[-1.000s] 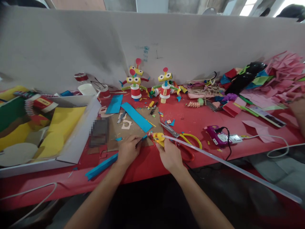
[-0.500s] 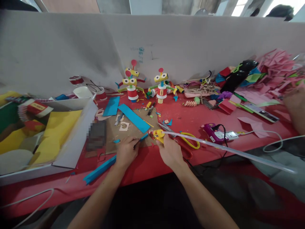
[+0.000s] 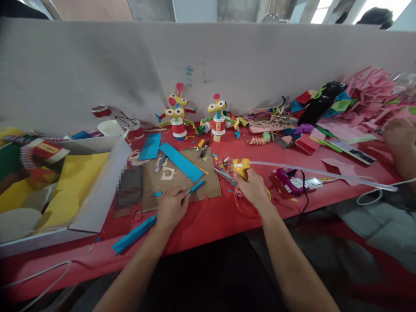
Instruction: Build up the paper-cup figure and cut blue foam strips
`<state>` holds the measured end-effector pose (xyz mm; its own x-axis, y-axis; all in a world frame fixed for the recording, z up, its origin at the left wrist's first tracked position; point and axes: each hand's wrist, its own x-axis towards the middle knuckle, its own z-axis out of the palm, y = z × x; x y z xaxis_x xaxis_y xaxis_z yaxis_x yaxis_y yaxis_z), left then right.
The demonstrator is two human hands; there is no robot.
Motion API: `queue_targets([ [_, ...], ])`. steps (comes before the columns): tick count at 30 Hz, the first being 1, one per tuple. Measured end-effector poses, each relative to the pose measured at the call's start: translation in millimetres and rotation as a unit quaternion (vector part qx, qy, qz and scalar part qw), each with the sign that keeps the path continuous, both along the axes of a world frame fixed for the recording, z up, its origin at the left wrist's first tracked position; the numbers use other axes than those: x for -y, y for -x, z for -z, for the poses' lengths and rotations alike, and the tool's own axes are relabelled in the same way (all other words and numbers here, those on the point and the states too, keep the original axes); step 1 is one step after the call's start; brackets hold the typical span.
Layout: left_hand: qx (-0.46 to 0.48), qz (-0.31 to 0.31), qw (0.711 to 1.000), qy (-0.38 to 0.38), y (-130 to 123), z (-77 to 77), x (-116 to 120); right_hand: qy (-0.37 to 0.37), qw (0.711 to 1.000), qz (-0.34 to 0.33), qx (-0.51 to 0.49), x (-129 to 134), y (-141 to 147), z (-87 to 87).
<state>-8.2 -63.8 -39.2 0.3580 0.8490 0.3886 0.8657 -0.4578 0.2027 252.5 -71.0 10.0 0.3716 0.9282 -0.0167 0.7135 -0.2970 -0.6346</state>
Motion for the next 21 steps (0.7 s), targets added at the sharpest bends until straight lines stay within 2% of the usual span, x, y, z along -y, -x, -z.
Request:
queue_targets([
  [2, -0.007, 0.001, 1.0, -0.006, 0.2, 0.0, 0.0, 0.013, 0.998, 0.02, 0.055, -17.2, -23.4, -0.5],
  [5, -0.011, -0.002, 1.0, -0.017, 0.9, 0.8, -0.3, 0.051, 0.989, 0.0, 0.137, -42.1, -49.9, 3.8],
  [10, -0.013, -0.001, 1.0, -0.023, 1.7, 1.7, -1.4, 0.039, 0.979, -0.002, 0.2, -62.1, -59.1, 12.9],
  [13, -0.011, 0.002, 1.0, -0.024, 1.6, 0.6, -1.6, 0.006, 0.973, -0.01, 0.232, -47.6, -50.8, 12.5],
  [16, -0.01, -0.001, 1.0, -0.025, 1.2, -0.3, -0.8, -0.019, 0.969, -0.046, 0.243, -12.0, -41.2, 12.9],
  [19, -0.01, -0.003, 1.0, -0.025, 1.2, 0.2, 0.2, 0.001, 0.963, -0.181, 0.2, 26.6, -35.0, 20.6],
  [21, -0.009, -0.004, 1.0, -0.023, 1.5, 1.2, 0.4, -0.01, 0.959, -0.195, 0.204, 43.1, -32.0, 28.9],
])
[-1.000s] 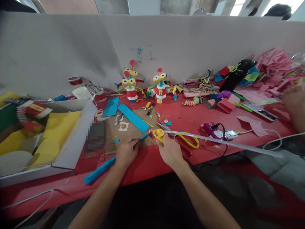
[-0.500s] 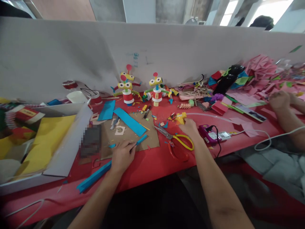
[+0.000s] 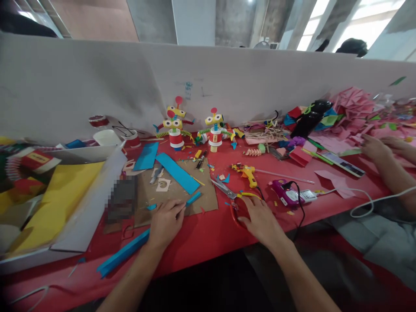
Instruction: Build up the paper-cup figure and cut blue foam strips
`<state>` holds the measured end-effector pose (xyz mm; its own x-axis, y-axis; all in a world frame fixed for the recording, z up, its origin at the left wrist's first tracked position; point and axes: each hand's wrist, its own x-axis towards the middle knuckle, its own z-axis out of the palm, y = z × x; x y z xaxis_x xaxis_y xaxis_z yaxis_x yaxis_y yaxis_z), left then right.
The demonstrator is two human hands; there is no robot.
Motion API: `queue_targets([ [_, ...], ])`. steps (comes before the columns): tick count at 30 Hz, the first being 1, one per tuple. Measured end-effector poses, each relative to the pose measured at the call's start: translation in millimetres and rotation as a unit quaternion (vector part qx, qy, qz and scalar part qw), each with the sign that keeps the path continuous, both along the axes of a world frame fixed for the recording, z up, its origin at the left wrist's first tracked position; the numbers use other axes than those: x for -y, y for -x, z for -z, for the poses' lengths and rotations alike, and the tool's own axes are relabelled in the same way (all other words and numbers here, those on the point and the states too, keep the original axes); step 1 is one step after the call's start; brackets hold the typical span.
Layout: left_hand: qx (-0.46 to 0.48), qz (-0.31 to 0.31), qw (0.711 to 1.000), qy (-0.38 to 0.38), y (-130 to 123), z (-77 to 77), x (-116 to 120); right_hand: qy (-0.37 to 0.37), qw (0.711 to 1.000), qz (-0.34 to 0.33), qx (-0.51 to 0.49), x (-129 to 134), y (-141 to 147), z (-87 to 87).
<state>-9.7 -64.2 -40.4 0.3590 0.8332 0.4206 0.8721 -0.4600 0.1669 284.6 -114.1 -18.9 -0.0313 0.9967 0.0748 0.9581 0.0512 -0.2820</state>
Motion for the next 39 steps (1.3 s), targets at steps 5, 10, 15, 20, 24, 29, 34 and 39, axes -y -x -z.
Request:
queue_targets([
  [5, 0.0, 0.004, 1.0, -0.008, 0.9, 1.5, -0.8, -0.013, 1.0, -0.002, 0.001, -0.5, 19.6, 15.8],
  [10, -0.005, 0.001, 1.0, 0.006, 0.7, -0.5, -0.1, 0.001, 1.0, 0.028, 0.013, -32.5, 52.0, 4.4],
  [15, 0.011, -0.001, 1.0, 0.008, 0.1, -1.7, 0.8, 0.017, 0.999, 0.028, 0.029, -64.5, 63.4, -17.1],
  [20, 0.011, 0.004, 1.0, 0.01, 0.0, -1.4, 0.6, 0.018, 0.998, 0.039, 0.05, -81.5, 60.4, -9.0],
  [24, 0.01, 0.01, 1.0, 0.009, -0.1, -1.1, 0.9, -0.021, 0.996, 0.044, 0.07, -76.1, 57.1, 2.1],
  [29, 0.003, 0.011, 1.0, 0.01, -1.7, -1.4, 0.8, -0.108, 0.985, -0.133, 0.035, -59.7, 76.9, 1.9],
  [34, -0.026, 0.009, 1.0, 0.014, -3.1, -2.9, 2.0, -0.105, 0.956, -0.273, 0.026, -54.8, 103.7, 7.3],
  [39, -0.05, 0.022, 0.998, 0.026, -2.2, -5.5, 3.5, -0.079, 0.964, -0.248, 0.045, -54.9, 103.4, 13.0],
])
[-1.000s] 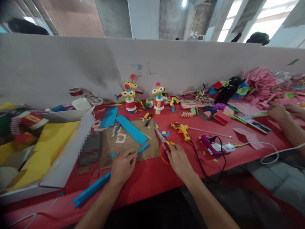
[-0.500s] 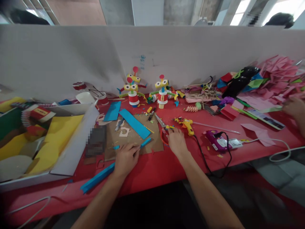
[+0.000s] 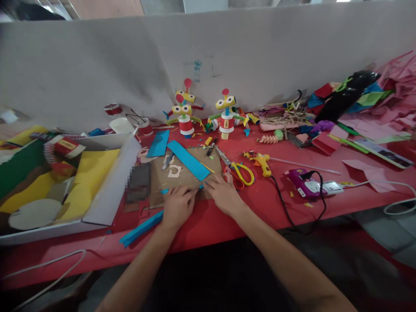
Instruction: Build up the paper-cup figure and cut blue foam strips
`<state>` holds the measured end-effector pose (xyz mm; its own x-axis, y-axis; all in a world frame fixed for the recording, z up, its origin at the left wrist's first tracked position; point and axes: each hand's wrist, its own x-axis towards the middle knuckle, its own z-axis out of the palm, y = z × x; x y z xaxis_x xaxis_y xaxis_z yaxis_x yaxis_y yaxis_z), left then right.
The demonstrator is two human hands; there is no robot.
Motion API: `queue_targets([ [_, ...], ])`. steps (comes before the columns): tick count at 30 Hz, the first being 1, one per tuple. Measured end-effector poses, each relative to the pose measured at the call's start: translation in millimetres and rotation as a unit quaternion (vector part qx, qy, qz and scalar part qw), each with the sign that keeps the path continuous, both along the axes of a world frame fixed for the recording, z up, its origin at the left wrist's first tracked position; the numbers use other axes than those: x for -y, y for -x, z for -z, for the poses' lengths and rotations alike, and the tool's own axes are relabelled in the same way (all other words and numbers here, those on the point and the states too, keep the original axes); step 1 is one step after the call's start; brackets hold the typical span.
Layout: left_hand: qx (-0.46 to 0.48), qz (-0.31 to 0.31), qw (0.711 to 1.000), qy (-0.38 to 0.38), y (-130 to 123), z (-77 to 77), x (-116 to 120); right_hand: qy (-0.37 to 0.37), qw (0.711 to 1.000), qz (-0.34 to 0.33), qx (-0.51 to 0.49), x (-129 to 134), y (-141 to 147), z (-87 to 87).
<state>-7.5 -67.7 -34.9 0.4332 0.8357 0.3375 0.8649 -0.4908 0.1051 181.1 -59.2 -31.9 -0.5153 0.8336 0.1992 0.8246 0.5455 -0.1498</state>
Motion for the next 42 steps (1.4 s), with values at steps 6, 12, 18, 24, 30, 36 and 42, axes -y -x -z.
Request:
queue_targets([
  [6, -0.038, 0.021, 0.999, -0.003, -0.9, -2.5, 0.7, 0.012, 0.999, 0.046, -0.018, 1.6, -0.9, 1.5],
  [12, -0.099, 0.055, 0.993, -0.042, -8.8, -2.4, 5.1, 0.013, 0.998, 0.053, -0.03, 0.1, 0.6, -0.8],
  [18, -0.102, 0.058, 0.991, -0.068, -12.1, -2.5, 6.9, 0.021, 0.995, 0.088, -0.039, -13.2, 3.6, -6.1],
  [24, -0.056, 0.056, 0.996, -0.05, -4.5, -3.3, 8.4, 0.062, 0.993, 0.073, -0.065, -30.6, 3.3, -7.7],
  [30, 0.187, 0.079, 0.979, -0.034, -18.4, -24.2, 29.3, 0.162, 0.919, 0.037, -0.358, -44.3, -7.9, -34.5],
  [36, 0.639, -0.119, 0.715, 0.257, -33.8, -60.3, -37.5, 0.177, 0.84, 0.049, -0.511, -77.0, 4.7, -57.0],
  [42, 0.811, -0.118, 0.479, 0.315, -28.3, -62.9, -94.4, 0.208, 0.786, 0.091, -0.575, -87.8, 12.1, -44.9],
])
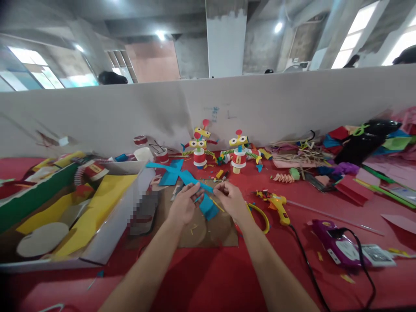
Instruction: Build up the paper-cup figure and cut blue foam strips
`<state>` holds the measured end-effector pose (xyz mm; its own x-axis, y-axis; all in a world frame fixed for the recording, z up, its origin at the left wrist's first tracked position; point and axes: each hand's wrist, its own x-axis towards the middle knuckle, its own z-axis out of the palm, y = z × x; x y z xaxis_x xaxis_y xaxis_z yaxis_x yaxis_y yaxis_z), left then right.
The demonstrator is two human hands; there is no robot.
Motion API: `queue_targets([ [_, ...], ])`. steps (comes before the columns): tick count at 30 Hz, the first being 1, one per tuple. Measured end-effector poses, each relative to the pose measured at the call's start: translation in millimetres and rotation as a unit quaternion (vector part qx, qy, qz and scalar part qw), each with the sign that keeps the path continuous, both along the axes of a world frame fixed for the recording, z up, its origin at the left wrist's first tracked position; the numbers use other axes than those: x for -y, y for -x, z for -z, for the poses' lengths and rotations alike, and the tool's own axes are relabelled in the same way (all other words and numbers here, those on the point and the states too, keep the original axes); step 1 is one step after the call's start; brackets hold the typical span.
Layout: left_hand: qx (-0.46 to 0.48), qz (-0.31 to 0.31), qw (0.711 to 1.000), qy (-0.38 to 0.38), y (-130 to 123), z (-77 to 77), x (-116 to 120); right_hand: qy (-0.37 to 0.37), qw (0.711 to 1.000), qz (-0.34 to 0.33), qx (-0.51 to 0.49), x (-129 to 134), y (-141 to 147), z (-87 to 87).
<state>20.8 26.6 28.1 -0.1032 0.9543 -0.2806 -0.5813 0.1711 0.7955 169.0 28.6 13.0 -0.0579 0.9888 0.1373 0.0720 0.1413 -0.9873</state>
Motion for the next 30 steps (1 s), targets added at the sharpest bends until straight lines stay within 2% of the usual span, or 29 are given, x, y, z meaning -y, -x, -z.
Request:
queue_targets([
  [4, -0.042, -0.005, 0.999, -0.011, -2.4, 14.7, -5.8, 0.063, 0.998, -0.021, -0.013, 2.7, -5.2, 9.5],
  [8, -0.12, -0.001, 0.992, -0.034, -2.4, 21.8, -3.4, 0.067, 0.996, -0.047, 0.025, 2.7, -5.5, 14.9],
  [12, -0.138, 0.029, 0.99, -0.022, -1.6, 22.9, 1.4, 0.069, 0.993, -0.058, 0.075, 4.2, -2.0, 16.8],
  [22, -0.106, 0.048, 0.993, 0.027, 1.8, 21.1, 4.5, 0.124, 0.987, -0.104, 0.018, 6.8, -0.3, 15.0],
  [30, -0.111, 0.05, 0.992, 0.011, 10.9, 21.9, -0.9, 0.159, 0.981, -0.111, 0.021, 7.9, -2.3, 10.4],
])
